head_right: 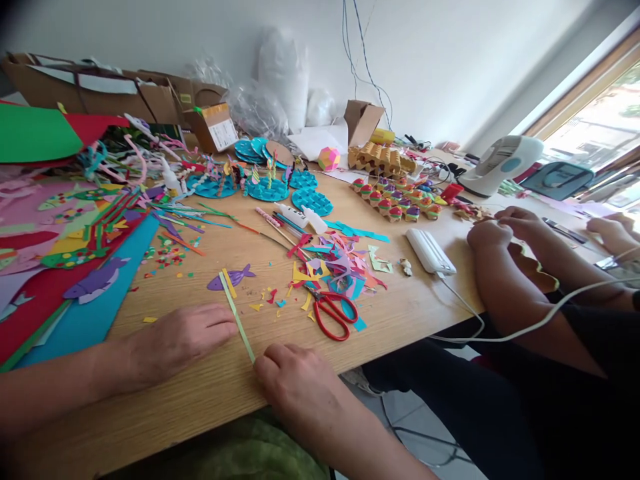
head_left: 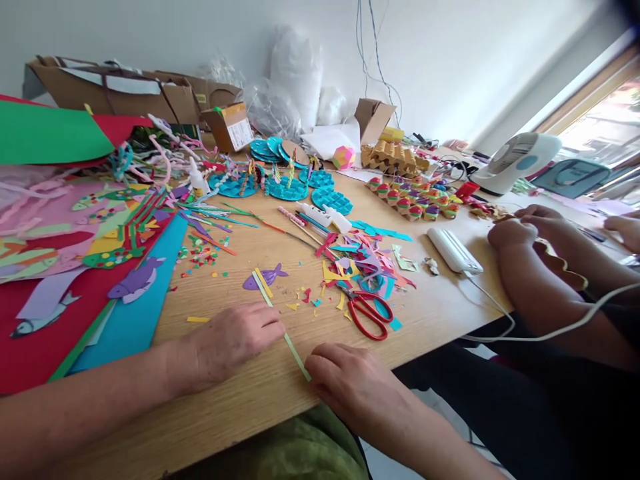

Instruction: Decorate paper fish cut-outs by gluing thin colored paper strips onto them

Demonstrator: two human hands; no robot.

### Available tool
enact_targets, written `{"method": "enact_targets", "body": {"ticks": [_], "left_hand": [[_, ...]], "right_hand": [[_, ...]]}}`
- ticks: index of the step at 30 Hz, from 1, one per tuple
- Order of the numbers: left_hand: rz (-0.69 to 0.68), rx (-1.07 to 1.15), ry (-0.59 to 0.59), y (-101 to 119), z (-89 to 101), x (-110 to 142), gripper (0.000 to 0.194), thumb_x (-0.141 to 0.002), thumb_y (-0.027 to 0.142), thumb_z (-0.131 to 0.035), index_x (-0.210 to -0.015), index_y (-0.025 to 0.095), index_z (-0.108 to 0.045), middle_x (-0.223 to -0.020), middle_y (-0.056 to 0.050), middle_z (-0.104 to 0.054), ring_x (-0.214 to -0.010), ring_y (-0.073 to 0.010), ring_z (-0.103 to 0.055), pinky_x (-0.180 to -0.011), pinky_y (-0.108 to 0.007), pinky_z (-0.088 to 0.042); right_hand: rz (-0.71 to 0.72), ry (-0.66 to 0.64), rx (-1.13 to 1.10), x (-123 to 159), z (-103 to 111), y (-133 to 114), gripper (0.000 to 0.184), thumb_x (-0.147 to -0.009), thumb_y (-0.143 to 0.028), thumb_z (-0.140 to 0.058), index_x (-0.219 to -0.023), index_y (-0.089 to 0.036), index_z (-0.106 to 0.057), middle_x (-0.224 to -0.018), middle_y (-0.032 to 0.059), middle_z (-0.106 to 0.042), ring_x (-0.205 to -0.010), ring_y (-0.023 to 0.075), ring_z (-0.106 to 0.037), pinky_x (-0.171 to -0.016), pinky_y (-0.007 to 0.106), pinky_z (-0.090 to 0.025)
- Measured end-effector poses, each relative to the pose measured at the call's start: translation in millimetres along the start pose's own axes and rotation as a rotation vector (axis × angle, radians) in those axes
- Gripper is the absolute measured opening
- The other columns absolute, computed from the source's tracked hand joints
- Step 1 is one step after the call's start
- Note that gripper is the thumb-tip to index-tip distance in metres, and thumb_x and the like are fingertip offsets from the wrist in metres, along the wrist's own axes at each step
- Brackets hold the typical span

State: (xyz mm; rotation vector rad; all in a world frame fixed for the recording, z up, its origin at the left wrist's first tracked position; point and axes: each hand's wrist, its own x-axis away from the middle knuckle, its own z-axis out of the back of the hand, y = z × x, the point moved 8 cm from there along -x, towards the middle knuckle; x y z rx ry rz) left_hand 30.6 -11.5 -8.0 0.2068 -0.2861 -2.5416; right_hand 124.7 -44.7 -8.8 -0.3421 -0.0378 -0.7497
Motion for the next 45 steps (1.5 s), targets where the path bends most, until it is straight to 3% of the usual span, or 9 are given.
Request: {"method": "enact_targets", "body": {"ticks": [5,10,13,18,24,27,32,45], "left_hand": [[0.083,0.137,-0.057,-3.4,-9.5,-9.9,0.017,-0.084,0.007,-0.042,-0.083,0.016,-0.056,-0.083,-0.001,-0.059,-0.077,-0.015,-0.055,-0.068,-0.023,-0.043],[0.091,0.194,-0.041,-5.8,-13.2,-9.6,0.016,-0.084,0.007,-0.044,-0.08,0.016,-0.057,-0.079,-0.001,-0.059,-0.075,-0.0148,-0.055,-0.066,-0.023,-0.043],[0.076,0.225,0.005,-3.5,-11.1,-7.4,0.018,-0.084,0.008,-0.043,-0.087,0.017,-0.058,-0.084,-0.001,-0.061,-0.079,-0.0145,-0.055,-0.07,-0.023,-0.044],[0.015,0.097,0.135,-3.8,8.6,-1.7,0.029,-0.082,0.003,-0.037,-0.097,0.015,-0.059,-0.099,-0.006,-0.06,-0.094,-0.0185,-0.052,-0.084,-0.029,-0.043],[0.056,-0.124,0.196,-48.4,33.2,6.1,0.034,-0.079,0.001,-0.037,-0.102,0.012,-0.06,-0.103,-0.01,-0.06,-0.097,-0.021,-0.051,-0.087,-0.033,-0.043],[0.04,-0.22,0.141,-62.5,29.9,8.1,0.036,-0.079,0.001,-0.037,-0.103,0.014,-0.06,-0.104,-0.008,-0.061,-0.098,-0.0193,-0.051,-0.088,-0.032,-0.043],[-0.037,-0.326,0.068,-60.0,13.7,11.7,0.037,-0.081,0.004,-0.039,-0.113,0.014,-0.056,-0.112,-0.009,-0.06,-0.107,-0.023,-0.047,-0.092,-0.037,-0.041],[-0.056,-0.331,0.043,-58.7,3.1,14.1,0.036,-0.084,0.006,-0.043,-0.117,0.013,-0.054,-0.116,-0.011,-0.059,-0.111,-0.0257,-0.046,-0.092,-0.041,-0.041]], "right_hand": [[0.109,-0.021,0.197,-3.1,-4.3,-10.3,0.012,-0.086,-0.011,-0.045,-0.076,-0.016,-0.051,-0.077,0.0031,-0.055,-0.065,0.014,-0.047,-0.055,0.026,-0.033],[0.161,0.028,0.245,-2.6,-7.7,-10.6,0.013,-0.086,-0.012,-0.045,-0.075,-0.016,-0.051,-0.075,0.0033,-0.054,-0.065,0.0148,-0.046,-0.054,0.027,-0.032],[0.159,0.067,0.158,-2.4,-7.1,-7.0,0.015,-0.087,-0.011,-0.042,-0.075,-0.016,-0.051,-0.076,0.0032,-0.054,-0.065,0.0139,-0.046,-0.056,0.026,-0.034],[0.026,0.191,-0.117,-8.8,12.1,5.5,0.013,-0.085,-0.01,-0.039,-0.081,-0.016,-0.051,-0.078,0.0037,-0.055,-0.068,0.0127,-0.05,-0.061,0.023,-0.039],[-0.087,0.347,-0.23,-13.7,40.1,17.3,0.013,-0.079,-0.008,-0.041,-0.075,-0.018,-0.048,-0.072,0.0013,-0.055,-0.066,0.0122,-0.051,-0.058,0.023,-0.039],[-0.147,0.392,-0.291,-13.4,46.0,29.0,0.014,-0.077,-0.006,-0.043,-0.074,-0.019,-0.048,-0.071,-0.0002,-0.056,-0.063,0.0109,-0.052,-0.057,0.022,-0.04],[-0.207,0.396,-0.407,-14.1,44.6,44.1,0.014,-0.077,-0.007,-0.045,-0.073,-0.019,-0.05,-0.07,-0.0008,-0.056,-0.063,0.0104,-0.052,-0.057,0.022,-0.042],[-0.168,0.46,-0.644,-16.9,52.2,50.1,0.01,-0.077,-0.011,-0.049,-0.071,-0.018,-0.051,-0.07,-0.0019,-0.056,-0.063,0.0096,-0.051,-0.058,0.021,-0.043]]}}
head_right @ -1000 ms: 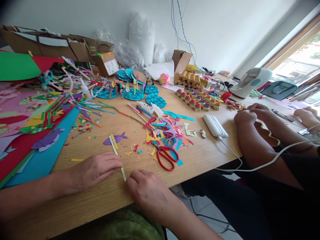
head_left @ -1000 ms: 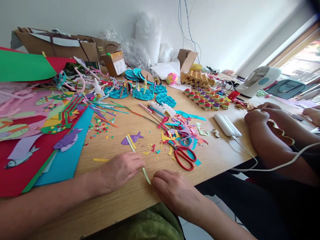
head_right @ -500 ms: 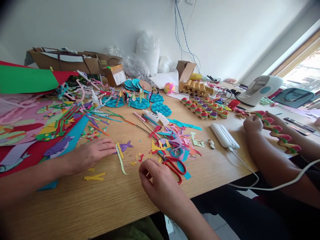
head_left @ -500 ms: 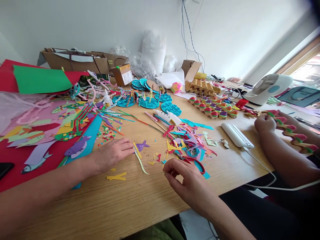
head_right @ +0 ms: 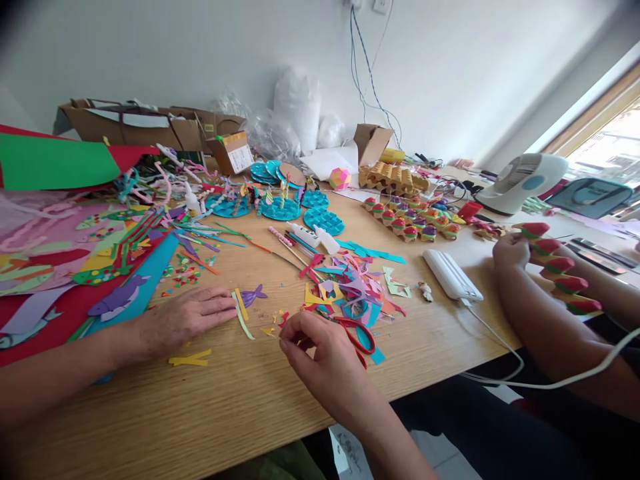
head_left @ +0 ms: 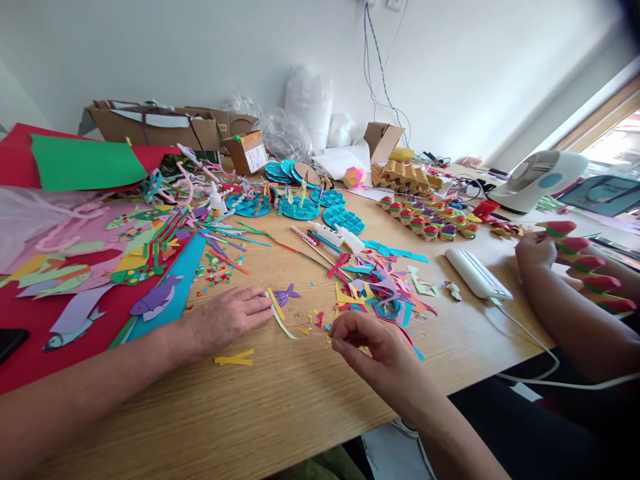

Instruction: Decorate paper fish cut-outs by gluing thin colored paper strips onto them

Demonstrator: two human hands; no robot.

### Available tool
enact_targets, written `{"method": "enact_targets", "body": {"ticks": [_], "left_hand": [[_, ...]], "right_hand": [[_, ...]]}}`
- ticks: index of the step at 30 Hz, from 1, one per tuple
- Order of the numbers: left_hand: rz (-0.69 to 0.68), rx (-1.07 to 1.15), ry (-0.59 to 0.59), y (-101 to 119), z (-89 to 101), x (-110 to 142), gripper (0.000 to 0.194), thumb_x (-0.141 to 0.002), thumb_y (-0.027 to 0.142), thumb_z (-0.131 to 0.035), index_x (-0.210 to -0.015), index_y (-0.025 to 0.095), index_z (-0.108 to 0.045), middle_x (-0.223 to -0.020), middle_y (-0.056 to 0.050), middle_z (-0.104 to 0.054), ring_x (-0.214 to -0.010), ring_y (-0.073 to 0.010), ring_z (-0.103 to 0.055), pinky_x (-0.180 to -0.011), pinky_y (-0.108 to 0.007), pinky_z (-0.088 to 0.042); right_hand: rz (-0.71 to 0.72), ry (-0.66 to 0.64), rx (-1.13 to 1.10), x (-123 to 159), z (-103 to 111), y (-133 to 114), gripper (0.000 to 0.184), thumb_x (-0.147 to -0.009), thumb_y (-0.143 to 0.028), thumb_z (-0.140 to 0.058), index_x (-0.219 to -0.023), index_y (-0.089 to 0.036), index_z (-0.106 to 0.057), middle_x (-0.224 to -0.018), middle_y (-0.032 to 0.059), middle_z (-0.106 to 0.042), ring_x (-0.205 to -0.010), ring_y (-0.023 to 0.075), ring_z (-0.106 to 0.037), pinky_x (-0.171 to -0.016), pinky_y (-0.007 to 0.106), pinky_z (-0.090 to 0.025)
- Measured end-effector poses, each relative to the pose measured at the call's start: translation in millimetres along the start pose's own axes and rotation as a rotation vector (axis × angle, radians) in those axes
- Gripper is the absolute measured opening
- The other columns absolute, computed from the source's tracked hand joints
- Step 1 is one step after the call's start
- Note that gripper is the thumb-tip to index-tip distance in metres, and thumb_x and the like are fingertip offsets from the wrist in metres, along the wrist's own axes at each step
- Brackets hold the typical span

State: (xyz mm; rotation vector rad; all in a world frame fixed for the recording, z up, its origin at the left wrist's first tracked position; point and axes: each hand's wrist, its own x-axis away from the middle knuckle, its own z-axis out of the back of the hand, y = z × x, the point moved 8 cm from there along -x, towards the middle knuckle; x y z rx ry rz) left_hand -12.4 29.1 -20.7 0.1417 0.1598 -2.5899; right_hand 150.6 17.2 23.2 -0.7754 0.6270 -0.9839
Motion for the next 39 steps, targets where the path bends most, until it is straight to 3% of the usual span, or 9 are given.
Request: {"method": "enact_targets", "body": {"ticks": [12,24,29,33,39], "left_hand": [[0.001,0.001,0.012,-0.8,-3.1,0.5,0.034,-0.085,0.006,-0.042,-0.115,0.013,-0.054,-0.115,-0.011,-0.06,-0.109,-0.0255,-0.049,-0.09,-0.042,-0.042],[0.004,0.004,-0.008,-1.2,-2.4,0.3,0.037,-0.082,0.005,-0.044,-0.116,0.015,-0.054,-0.115,-0.011,-0.059,-0.109,-0.026,-0.048,-0.091,-0.042,-0.042],[0.039,0.039,0.0,-3.8,-4.8,0.3,0.036,-0.083,0.007,-0.044,-0.116,0.018,-0.054,-0.113,-0.01,-0.059,-0.111,-0.024,-0.046,-0.094,-0.041,-0.04],[0.036,0.022,0.009,-2.6,-2.7,-1.4,0.033,-0.084,0.008,-0.044,-0.113,0.017,-0.055,-0.112,-0.01,-0.06,-0.11,-0.0245,-0.046,-0.093,-0.041,-0.04],[-0.033,-0.091,-0.009,3.5,1.6,-4.1,0.031,-0.084,0.008,-0.045,-0.112,0.015,-0.055,-0.11,-0.009,-0.061,-0.108,-0.0254,-0.048,-0.092,-0.039,-0.04]], "right_hand": [[0.023,0.061,-0.122,-9.9,2.3,-5.0,0.009,-0.076,-0.018,-0.054,-0.068,-0.018,-0.052,-0.09,0.0047,-0.059,-0.077,0.0138,-0.055,-0.058,0.023,-0.043],[-0.007,0.086,-0.232,-18.6,1.7,-7.9,0.01,-0.077,-0.019,-0.054,-0.067,-0.017,-0.052,-0.086,0.0037,-0.059,-0.073,0.012,-0.056,-0.058,0.023,-0.044],[-0.059,0.085,-0.439,-22.7,-6.0,-3.3,0.012,-0.08,-0.025,-0.054,-0.073,-0.017,-0.048,-0.09,0.0043,-0.062,-0.062,0.0089,-0.06,-0.05,0.02,-0.045],[-0.072,0.095,-0.616,-26.1,-11.6,-2.2,0.016,-0.081,-0.029,-0.054,-0.075,-0.018,-0.044,-0.087,0.0047,-0.064,-0.069,0.0125,-0.065,-0.046,0.017,-0.045],[-0.036,0.109,-0.671,-29.3,-13.1,-7.2,0.014,-0.081,-0.025,-0.056,-0.074,-0.018,-0.047,-0.088,0.0034,-0.064,-0.074,0.0136,-0.066,-0.045,0.016,-0.047]]}}
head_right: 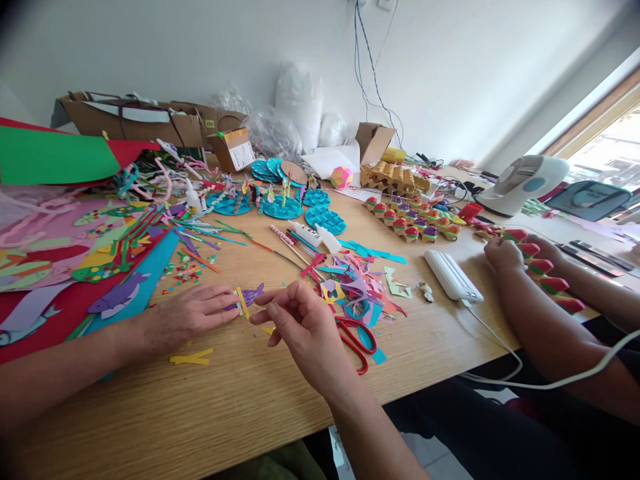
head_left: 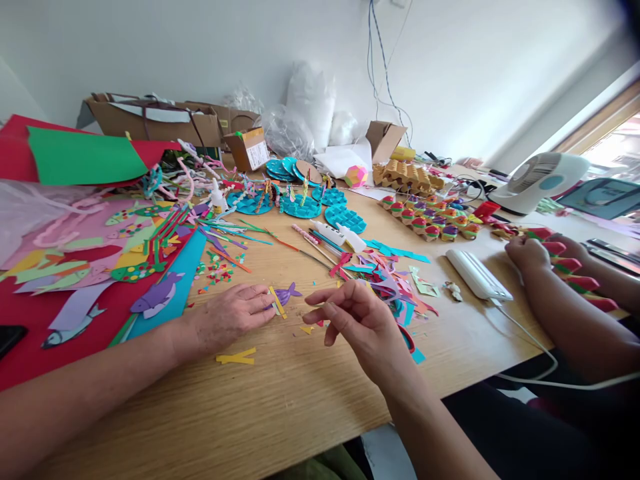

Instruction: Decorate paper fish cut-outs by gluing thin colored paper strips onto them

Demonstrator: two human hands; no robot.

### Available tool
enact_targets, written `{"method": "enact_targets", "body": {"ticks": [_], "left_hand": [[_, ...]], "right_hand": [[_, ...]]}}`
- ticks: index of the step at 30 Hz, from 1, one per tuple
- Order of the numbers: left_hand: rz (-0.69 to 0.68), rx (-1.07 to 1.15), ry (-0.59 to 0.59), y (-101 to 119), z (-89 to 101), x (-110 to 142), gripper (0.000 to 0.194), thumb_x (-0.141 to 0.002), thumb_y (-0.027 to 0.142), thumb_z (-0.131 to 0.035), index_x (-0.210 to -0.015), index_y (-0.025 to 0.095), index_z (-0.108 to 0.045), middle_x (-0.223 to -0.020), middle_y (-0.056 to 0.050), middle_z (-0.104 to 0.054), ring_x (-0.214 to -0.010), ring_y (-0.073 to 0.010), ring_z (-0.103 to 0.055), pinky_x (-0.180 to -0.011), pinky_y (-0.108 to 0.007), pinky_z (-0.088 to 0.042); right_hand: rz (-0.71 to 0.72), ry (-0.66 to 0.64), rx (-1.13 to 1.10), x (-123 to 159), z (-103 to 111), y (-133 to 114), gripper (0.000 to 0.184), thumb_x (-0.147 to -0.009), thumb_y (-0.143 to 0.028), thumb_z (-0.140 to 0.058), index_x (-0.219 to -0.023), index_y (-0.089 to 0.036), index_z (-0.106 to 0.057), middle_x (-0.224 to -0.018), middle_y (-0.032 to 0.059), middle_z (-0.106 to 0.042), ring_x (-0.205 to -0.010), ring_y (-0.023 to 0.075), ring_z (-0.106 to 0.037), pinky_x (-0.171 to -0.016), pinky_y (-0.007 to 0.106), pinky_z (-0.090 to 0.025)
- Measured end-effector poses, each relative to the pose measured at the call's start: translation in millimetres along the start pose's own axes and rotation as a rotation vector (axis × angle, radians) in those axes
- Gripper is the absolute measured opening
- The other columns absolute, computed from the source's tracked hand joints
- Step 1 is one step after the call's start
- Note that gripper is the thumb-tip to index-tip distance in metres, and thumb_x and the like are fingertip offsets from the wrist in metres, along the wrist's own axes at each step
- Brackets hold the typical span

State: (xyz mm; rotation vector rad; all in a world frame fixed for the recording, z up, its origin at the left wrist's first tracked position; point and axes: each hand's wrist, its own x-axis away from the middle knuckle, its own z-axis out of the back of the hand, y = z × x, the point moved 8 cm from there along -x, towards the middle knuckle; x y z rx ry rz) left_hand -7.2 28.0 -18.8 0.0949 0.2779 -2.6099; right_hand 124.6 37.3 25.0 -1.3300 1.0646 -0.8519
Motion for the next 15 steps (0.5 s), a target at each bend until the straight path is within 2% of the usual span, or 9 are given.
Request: {"method": "enact_targets", "body": {"ticks": [4,9,15], "left_hand": [[-0.009,-0.035,0.004,0.9,-2.0,1.5,0.031,-0.084,0.009,-0.046,-0.113,0.015,-0.055,-0.114,-0.009,-0.059,-0.109,-0.0271,-0.048,-0.09,-0.04,-0.04],[0.017,-0.063,-0.018,0.0,-6.9,4.4,0.034,-0.083,0.009,-0.047,-0.115,0.018,-0.054,-0.12,-0.009,-0.056,-0.113,-0.0259,-0.046,-0.09,-0.039,-0.039],[-0.014,-0.103,0.031,2.0,-3.4,4.1,0.03,-0.083,0.01,-0.048,-0.111,0.016,-0.055,-0.121,-0.009,-0.056,-0.11,-0.0271,-0.047,-0.089,-0.04,-0.038]], "right_hand": [[-0.005,-0.002,0.001,-2.2,-0.4,-2.9,0.011,-0.08,-0.025,-0.057,-0.076,-0.017,-0.051,-0.081,0.0022,-0.066,-0.077,0.0145,-0.066,-0.051,0.018,-0.05],[-0.033,0.099,-0.012,-5.4,11.7,-0.1,0.014,-0.078,-0.027,-0.06,-0.074,-0.017,-0.051,-0.081,0.0022,-0.067,-0.077,0.0155,-0.067,-0.054,0.02,-0.053],[0.047,0.209,-0.05,-2.8,32.7,-7.8,0.014,-0.079,-0.025,-0.06,-0.074,-0.017,-0.05,-0.085,0.0032,-0.068,-0.079,0.0162,-0.067,-0.054,0.019,-0.055]]}}
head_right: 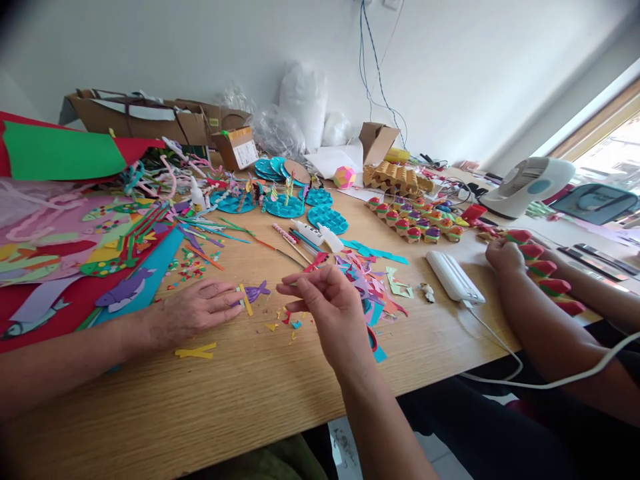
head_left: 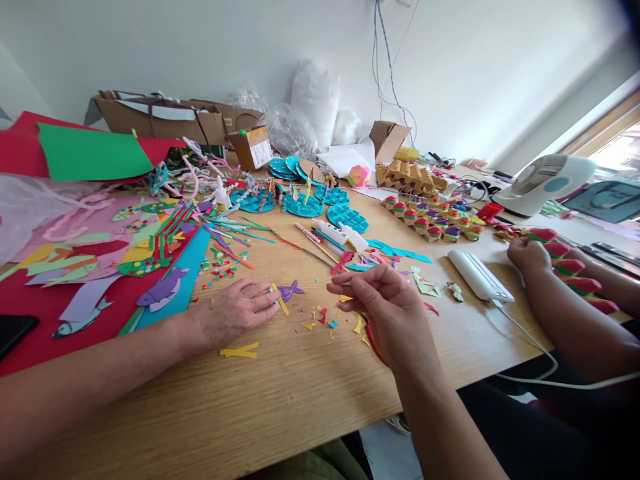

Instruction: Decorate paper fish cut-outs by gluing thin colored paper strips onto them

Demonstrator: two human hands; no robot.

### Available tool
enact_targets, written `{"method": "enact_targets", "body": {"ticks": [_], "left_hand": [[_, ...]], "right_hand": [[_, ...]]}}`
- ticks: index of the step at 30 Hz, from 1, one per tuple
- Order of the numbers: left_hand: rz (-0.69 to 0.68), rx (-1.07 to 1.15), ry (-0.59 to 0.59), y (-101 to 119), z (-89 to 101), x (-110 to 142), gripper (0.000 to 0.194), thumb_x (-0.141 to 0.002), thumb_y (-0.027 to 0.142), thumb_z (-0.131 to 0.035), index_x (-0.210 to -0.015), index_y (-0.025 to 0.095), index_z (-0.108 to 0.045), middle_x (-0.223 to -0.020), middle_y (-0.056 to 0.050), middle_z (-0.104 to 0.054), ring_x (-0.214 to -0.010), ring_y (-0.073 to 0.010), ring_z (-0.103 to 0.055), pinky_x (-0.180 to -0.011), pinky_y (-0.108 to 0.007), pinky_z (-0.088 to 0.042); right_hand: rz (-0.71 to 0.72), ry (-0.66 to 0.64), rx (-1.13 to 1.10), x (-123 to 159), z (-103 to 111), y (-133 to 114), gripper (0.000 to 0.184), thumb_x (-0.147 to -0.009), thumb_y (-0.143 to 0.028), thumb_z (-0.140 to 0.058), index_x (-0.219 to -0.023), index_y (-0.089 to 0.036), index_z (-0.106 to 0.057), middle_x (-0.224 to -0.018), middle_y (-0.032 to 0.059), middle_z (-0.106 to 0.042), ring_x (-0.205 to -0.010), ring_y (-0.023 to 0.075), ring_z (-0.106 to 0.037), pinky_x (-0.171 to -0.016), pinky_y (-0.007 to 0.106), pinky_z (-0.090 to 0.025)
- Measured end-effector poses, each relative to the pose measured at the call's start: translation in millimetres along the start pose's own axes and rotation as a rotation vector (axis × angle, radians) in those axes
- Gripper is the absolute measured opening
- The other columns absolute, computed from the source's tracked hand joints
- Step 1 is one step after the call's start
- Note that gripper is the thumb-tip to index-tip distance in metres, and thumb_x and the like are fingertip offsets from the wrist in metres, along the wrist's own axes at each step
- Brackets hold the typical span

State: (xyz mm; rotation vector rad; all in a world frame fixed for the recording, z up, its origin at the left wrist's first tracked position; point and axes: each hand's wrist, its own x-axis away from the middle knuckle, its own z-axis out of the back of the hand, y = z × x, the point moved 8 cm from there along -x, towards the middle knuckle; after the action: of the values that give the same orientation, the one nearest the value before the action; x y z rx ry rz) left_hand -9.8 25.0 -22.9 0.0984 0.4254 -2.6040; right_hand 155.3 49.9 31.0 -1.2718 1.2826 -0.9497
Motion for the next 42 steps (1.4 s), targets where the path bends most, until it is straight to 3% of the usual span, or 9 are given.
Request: {"method": "enact_targets", "body": {"ticks": [7,13,15,17,20,24,30,37,42], "left_hand": [[0.033,0.056,0.07,-2.0,2.8,0.4,0.029,-0.082,0.009,-0.046,-0.108,0.015,-0.057,-0.116,-0.011,-0.058,-0.107,-0.0266,-0.049,-0.091,-0.039,-0.038],[0.145,0.361,0.133,-16.3,5.2,5.8,0.037,-0.081,0.007,-0.037,-0.111,0.017,-0.056,-0.115,-0.012,-0.056,-0.108,-0.0241,-0.049,-0.091,-0.039,-0.04],[0.286,0.554,0.181,-31.7,9.4,4.9,0.035,-0.082,0.009,-0.035,-0.107,0.018,-0.057,-0.108,-0.009,-0.06,-0.103,-0.0214,-0.052,-0.09,-0.036,-0.041],[0.537,0.811,0.197,-52.0,6.7,5.1,0.027,-0.083,0.016,-0.038,-0.1,0.018,-0.059,-0.098,-0.007,-0.063,-0.094,-0.0201,-0.057,-0.084,-0.032,-0.044],[0.878,1.376,0.168,-62.5,-10.4,5.2,0.023,-0.082,0.03,-0.045,-0.096,0.016,-0.057,-0.089,-0.007,-0.064,-0.079,-0.0197,-0.061,-0.071,-0.031,-0.049],[0.973,1.958,0.177,-48.9,-19.6,-6.8,0.029,-0.084,0.038,-0.047,-0.098,0.014,-0.055,-0.084,-0.008,-0.065,-0.073,-0.0161,-0.061,-0.067,-0.028,-0.048],[0.999,1.991,0.14,-49.1,-24.4,-16.1,0.011,-0.077,0.023,-0.059,-0.082,0.013,-0.057,-0.076,-0.003,-0.063,-0.061,-0.0086,-0.056,-0.059,-0.021,-0.043],[0.983,1.908,0.027,-43.5,-21.0,-22.9,0.018,-0.083,0.031,-0.051,-0.092,0.016,-0.053,-0.073,-0.003,-0.065,-0.061,-0.0117,-0.058,-0.056,-0.023,-0.042],[1.012,2.059,0.195,-47.4,-20.0,-24.3,0.017,-0.077,0.026,-0.061,-0.089,0.014,-0.057,-0.075,-0.003,-0.063,-0.067,-0.011,-0.059,-0.058,-0.02,-0.044]], "right_hand": [[0.068,-0.048,-0.015,8.4,3.5,-19.7,0.009,-0.081,-0.021,-0.059,-0.076,-0.019,-0.052,-0.088,0.0022,-0.068,-0.08,0.0158,-0.067,-0.059,0.021,-0.056],[0.127,-0.066,-0.012,5.0,0.6,-20.2,0.006,-0.083,-0.019,-0.055,-0.079,-0.019,-0.052,-0.09,0.0018,-0.067,-0.083,0.0155,-0.066,-0.061,0.021,-0.054],[0.134,-0.088,-0.013,3.1,-3.5,-17.8,0.006,-0.084,-0.019,-0.055,-0.079,-0.019,-0.052,-0.091,0.0019,-0.066,-0.085,0.0152,-0.065,-0.062,0.021,-0.054],[0.139,-0.113,-0.015,2.1,-8.4,-15.2,0.006,-0.084,-0.019,-0.054,-0.079,-0.019,-0.051,-0.092,0.0019,-0.066,-0.086,0.015,-0.065,-0.063,0.022,-0.053],[0.155,-0.156,-0.002,3.4,-15.7,-11.6,0.007,-0.085,-0.019,-0.053,-0.079,-0.019,-0.05,-0.093,0.002,-0.065,-0.087,0.015,-0.064,-0.065,0.024,-0.053],[0.182,-0.202,0.053,10.7,-20.7,-6.8,0.006,-0.085,-0.019,-0.052,-0.08,-0.02,-0.05,-0.092,0.0018,-0.064,-0.086,0.0142,-0.062,-0.067,0.027,-0.053],[0.165,-0.217,0.148,19.9,-16.4,1.7,0.007,-0.085,-0.019,-0.051,-0.078,-0.02,-0.049,-0.092,0.0038,-0.064,-0.081,0.0131,-0.061,-0.066,0.026,-0.051],[0.212,-0.233,0.218,24.2,-14.0,0.5,0.006,-0.086,-0.019,-0.051,-0.081,-0.022,-0.049,-0.096,0.0025,-0.063,-0.083,0.0129,-0.06,-0.071,0.028,-0.049],[0.237,-0.277,0.292,29.4,-18.6,-1.3,0.007,-0.086,-0.017,-0.05,-0.082,-0.021,-0.048,-0.096,0.0025,-0.062,-0.088,0.0133,-0.059,-0.074,0.028,-0.049]]}}
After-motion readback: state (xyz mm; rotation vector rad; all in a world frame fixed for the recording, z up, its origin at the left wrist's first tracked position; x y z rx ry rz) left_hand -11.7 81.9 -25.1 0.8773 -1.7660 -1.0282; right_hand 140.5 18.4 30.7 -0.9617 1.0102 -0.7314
